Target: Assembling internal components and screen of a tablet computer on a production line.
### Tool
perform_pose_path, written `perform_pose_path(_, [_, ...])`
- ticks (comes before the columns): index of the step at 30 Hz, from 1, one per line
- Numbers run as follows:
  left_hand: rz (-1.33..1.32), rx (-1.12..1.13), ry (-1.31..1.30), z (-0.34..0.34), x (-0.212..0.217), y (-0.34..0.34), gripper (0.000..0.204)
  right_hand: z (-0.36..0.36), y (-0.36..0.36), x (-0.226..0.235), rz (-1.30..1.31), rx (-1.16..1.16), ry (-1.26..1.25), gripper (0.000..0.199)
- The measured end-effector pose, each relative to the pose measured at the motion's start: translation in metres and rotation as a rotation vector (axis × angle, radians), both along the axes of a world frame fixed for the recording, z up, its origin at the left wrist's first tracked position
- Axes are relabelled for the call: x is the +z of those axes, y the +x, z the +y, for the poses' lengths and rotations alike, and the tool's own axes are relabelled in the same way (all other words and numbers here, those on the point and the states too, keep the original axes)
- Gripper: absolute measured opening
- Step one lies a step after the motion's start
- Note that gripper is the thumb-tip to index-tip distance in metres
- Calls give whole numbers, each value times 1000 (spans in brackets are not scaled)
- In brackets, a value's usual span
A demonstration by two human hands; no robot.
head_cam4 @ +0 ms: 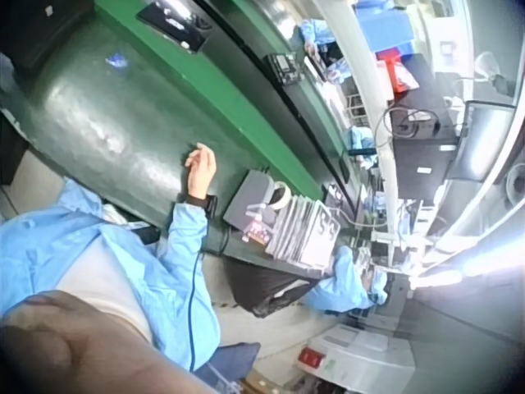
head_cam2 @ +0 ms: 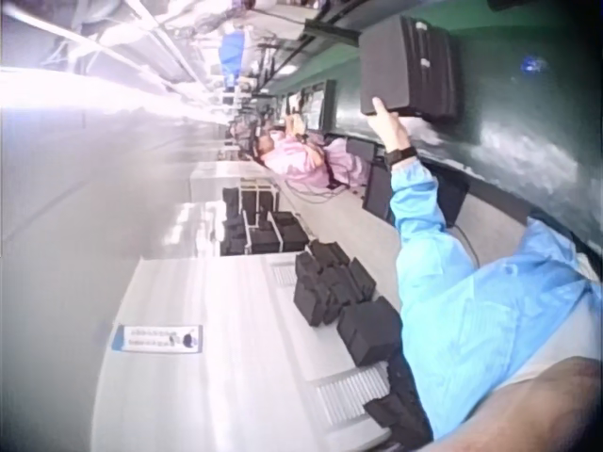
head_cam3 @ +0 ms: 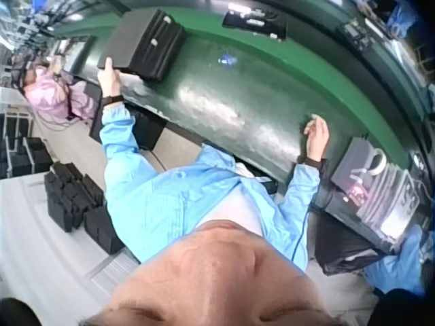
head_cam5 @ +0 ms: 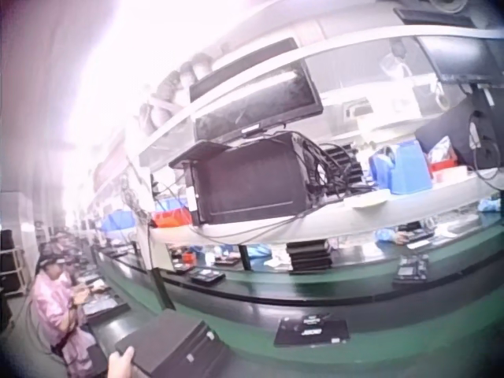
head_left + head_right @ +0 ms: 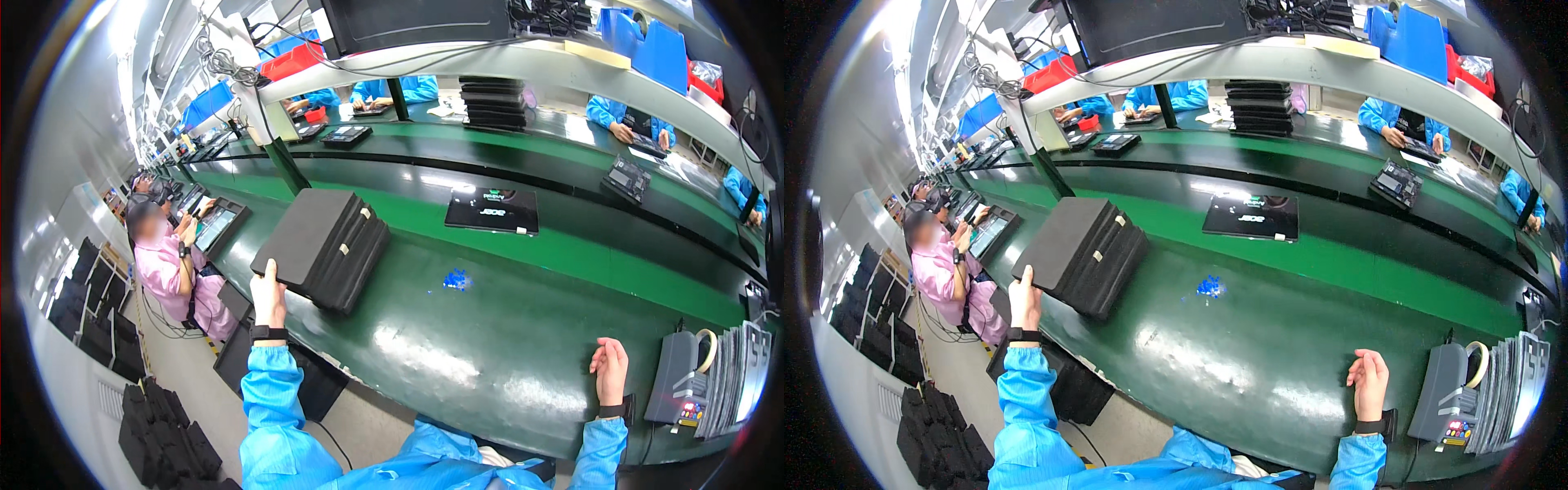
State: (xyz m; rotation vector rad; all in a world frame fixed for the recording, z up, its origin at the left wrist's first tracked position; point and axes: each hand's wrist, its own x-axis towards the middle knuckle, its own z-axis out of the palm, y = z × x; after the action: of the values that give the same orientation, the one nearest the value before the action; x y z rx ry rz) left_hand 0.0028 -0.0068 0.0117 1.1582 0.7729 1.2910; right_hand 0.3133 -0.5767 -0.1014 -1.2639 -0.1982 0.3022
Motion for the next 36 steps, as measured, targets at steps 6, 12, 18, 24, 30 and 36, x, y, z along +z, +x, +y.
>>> perform_pose_path(6, [85,-1,11,1,8,-10,31,4,2,1,10,36,15,20])
perform_pose_path(12, [751,302,292,2,23,-4,62,-6,-1,0,25,48,-88,21])
perform_pose_path(18, [1084,592,964,6,4,-25,37,1,-5,15,28,96,-158,22])
perform_pose_path(24, [457,209,389,-172,37,73,39,-1,3,4,-25,95,-168,21])
perform_pose_path(30, [495,-568,496,-259,-70,186,20,16,-3,-11,-162,-14,-263,20])
perform_pose_path(36, [529,-1044,695,-346,-102,231,53,38,-20,36,-509,334,-236,22])
